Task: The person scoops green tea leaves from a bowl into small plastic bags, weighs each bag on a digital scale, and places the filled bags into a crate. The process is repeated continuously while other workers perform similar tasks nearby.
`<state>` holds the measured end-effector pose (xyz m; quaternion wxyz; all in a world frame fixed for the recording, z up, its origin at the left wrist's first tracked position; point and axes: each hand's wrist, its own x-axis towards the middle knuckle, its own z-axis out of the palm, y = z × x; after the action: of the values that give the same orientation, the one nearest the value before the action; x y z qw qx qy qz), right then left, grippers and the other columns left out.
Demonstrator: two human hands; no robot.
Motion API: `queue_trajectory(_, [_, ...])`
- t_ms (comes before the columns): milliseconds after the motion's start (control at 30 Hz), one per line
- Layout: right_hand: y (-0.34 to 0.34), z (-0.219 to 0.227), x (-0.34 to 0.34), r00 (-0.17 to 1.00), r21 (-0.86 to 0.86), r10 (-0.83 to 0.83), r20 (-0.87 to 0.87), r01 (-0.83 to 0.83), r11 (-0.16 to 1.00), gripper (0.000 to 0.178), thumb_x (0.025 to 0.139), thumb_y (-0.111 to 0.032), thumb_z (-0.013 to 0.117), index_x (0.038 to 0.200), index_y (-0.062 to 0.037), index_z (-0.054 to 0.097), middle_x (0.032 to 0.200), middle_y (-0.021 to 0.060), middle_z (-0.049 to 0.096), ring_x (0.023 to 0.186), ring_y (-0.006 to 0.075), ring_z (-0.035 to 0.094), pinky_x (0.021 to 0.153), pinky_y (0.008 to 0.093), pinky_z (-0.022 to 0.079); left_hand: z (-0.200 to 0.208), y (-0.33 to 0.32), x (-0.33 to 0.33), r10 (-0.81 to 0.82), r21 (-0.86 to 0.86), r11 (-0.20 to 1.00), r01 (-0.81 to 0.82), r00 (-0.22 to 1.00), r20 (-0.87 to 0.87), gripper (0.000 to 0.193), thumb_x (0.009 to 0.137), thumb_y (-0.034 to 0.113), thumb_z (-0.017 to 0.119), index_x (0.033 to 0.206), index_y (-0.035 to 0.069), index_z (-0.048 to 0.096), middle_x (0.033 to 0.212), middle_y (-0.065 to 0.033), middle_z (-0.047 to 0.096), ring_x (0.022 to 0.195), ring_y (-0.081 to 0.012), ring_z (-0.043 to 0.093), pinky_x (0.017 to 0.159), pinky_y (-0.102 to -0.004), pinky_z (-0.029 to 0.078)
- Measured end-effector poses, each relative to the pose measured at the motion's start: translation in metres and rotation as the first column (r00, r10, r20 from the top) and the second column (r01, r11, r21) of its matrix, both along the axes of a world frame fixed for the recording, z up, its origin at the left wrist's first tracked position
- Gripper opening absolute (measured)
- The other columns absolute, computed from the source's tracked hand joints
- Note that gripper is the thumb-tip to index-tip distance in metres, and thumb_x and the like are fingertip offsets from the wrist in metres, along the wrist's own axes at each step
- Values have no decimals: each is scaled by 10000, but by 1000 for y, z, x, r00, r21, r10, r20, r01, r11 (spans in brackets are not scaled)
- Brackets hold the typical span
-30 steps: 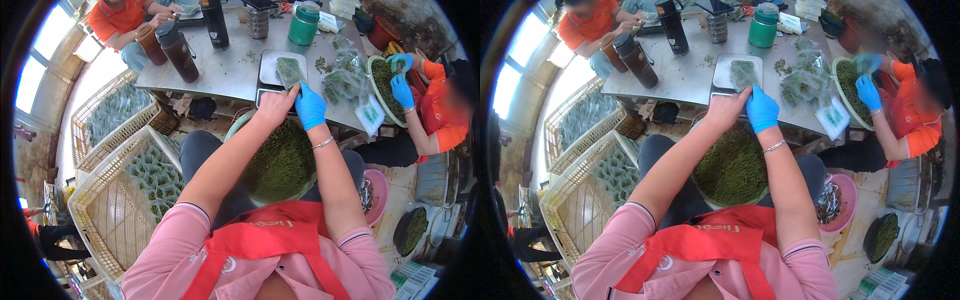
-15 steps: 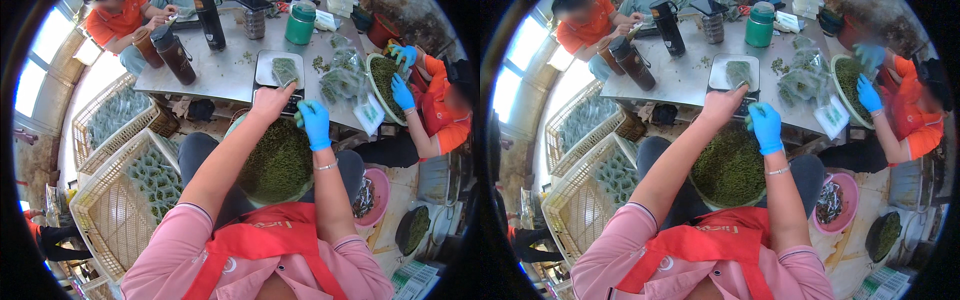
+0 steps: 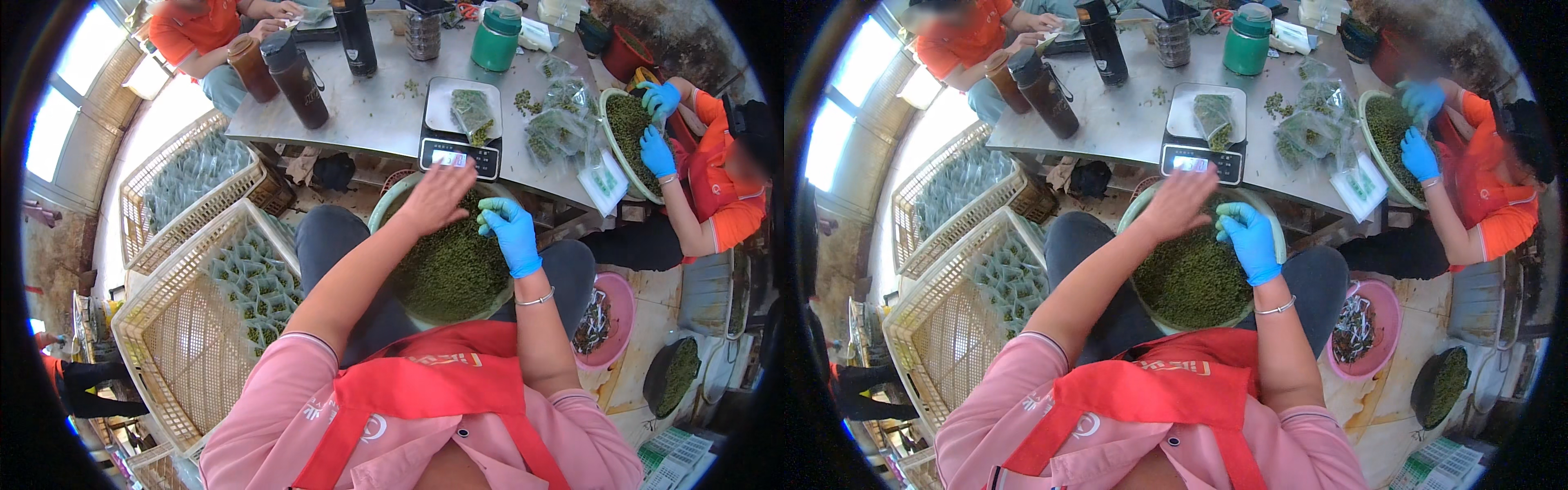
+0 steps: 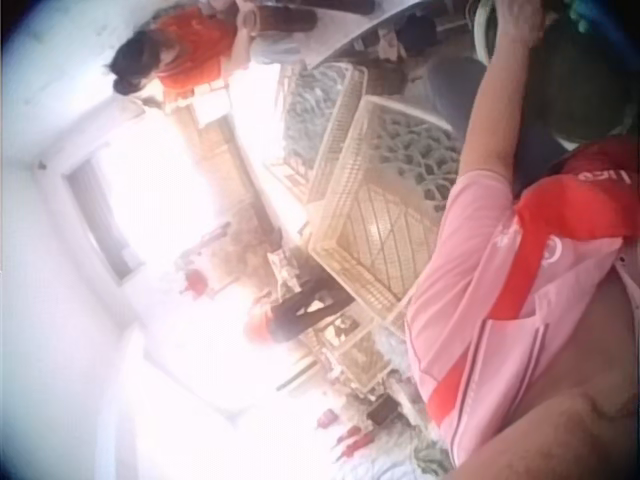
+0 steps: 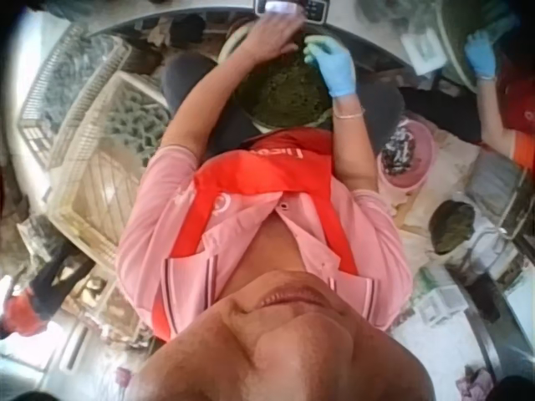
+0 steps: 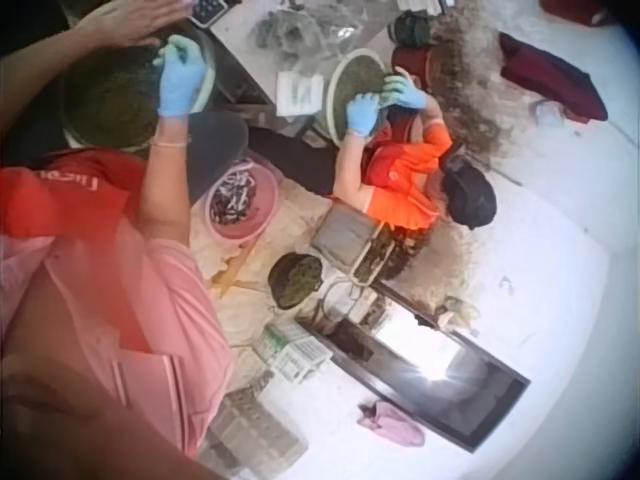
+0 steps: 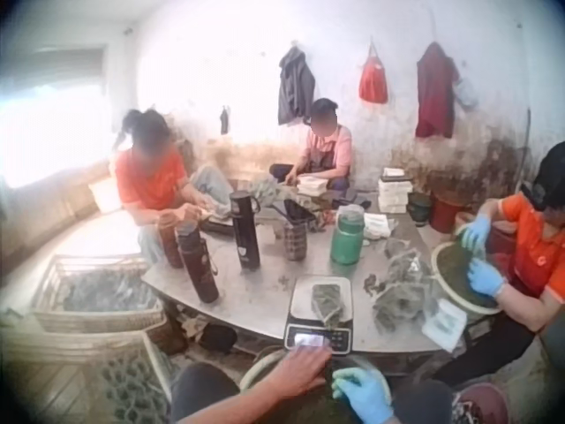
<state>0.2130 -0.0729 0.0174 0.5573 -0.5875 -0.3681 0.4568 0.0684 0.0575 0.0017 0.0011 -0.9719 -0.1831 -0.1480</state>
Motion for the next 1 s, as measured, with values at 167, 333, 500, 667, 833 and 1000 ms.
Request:
queue_trajectory(167, [-21, -40, 12, 874, -55, 213, 437, -211, 976, 243, 909, -204, 584, 995, 14, 650, 910, 147, 671, 741, 232, 636, 706, 316, 494, -34, -13, -13, -588, -55, 808, 587, 794, -158, 360, 772, 260, 623, 1092, 100, 591, 1129, -87, 573, 1093, -258, 533, 965, -458, 386])
queue_trajectory(333, [-11, -18, 4, 773, 169, -80, 629, -36, 985, 243, 915, -194, 574, 1055, -10, 650, 936, 141, 672, 720, 230, 629, 700, 306, 495, 7, 13, -51, -309, -26, 950, 310, 951, 28, 204, 761, 191, 609, 960, 149, 628, 570, -46, 515, 566, -268, 574, 557, -392, 486])
queue_trajectory(500, [34, 9, -5, 900, 249, -113, 422, 5, 969, 257, 907, -68, 547, 1151, -33, 618, 962, 44, 626, 641, 73, 553, 608, 216, 474, 7, 39, -77, 474, -481, 850, -216, 713, 517, 240, 837, 206, 633, 1069, 147, 636, 637, -78, 635, 566, -227, 626, 522, -342, 486])
queue_trajectory(667, [81, -4, 10, 765, 333, -234, 600, 28, 943, 309, 896, -48, 548, 1202, -24, 582, 1099, 83, 612, 683, 107, 580, 652, 243, 487, 14, 44, -83, 750, -773, 574, -269, 551, 365, 254, 883, 195, 603, 1118, 98, 614, 743, -55, 697, 673, -128, 667, 637, -263, 506])
queue_trajectory(833, [112, 1, 12, 286, 335, -328, 900, 27, 942, 297, 847, -207, 582, 1131, -130, 620, 1204, 105, 586, 809, 329, 641, 702, 406, 526, 11, 38, -73, 636, -664, 690, -287, 679, 367, 225, 868, 192, 619, 1081, 118, 628, 751, -69, 697, 711, -169, 688, 653, -283, 523])
queue_trajectory(1000, [154, 31, 22, 74, 290, -287, 955, -42, 956, 191, 857, -221, 544, 998, -132, 637, 1104, 106, 612, 771, 323, 639, 651, 412, 526, 4, 39, -57, 547, -447, 823, -350, 698, 461, 232, 815, 251, 667, 1018, 141, 645, 794, -80, 678, 739, -238, 665, 653, -360, 514])
